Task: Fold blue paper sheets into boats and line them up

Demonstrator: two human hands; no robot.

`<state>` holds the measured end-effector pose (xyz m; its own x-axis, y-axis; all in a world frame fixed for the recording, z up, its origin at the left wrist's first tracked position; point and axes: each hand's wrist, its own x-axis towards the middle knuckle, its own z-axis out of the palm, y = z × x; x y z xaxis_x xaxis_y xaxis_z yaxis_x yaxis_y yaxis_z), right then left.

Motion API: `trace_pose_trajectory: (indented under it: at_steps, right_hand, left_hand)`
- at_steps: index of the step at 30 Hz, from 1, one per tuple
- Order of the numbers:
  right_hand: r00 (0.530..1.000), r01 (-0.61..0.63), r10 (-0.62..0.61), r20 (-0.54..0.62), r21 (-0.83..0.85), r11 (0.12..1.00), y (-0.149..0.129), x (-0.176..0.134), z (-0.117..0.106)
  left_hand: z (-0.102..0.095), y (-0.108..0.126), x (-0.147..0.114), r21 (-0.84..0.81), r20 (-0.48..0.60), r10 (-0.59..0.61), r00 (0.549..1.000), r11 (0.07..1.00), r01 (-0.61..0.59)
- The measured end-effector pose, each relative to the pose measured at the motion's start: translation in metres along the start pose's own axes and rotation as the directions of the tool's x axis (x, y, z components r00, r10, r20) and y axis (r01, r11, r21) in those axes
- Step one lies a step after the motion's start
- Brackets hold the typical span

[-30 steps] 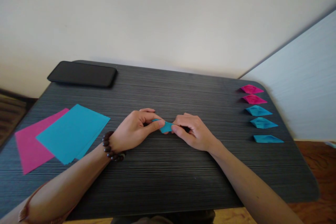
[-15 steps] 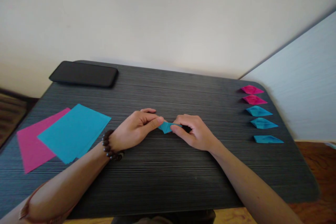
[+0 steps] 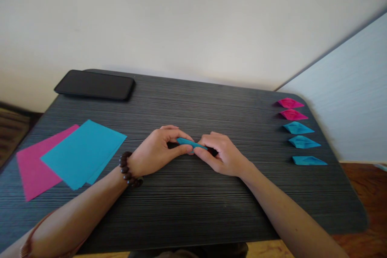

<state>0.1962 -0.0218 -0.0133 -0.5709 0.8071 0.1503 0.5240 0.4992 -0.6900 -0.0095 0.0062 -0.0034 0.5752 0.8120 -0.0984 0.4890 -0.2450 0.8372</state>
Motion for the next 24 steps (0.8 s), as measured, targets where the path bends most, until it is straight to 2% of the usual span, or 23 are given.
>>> trace_pose_trajectory:
  at_steps: [10, 16, 24]
  right_hand:
    - [1.0, 0.017, -0.016, -0.02, 0.058, 0.998, 0.0, 0.001, -0.0016]
    - [0.998, -0.029, 0.037, -0.054, 0.127, 0.991, -0.0002, -0.0003, -0.0046]
    - [1.0, 0.013, -0.01, -0.029, 0.105, 0.994, 0.0009, 0.001, -0.0043]
  left_hand:
    - [-0.0018, 0.0025, 0.0015, -0.131, 0.054, -0.011, 0.998, 0.991, 0.018]
    - [-0.0071, 0.0038, -0.0016, -0.11, -0.007, -0.071, 0.997, 0.991, 0.07]
    - [-0.0095, 0.0064, 0.0002, -0.113, -0.001, -0.003, 1.0, 0.994, 0.003]
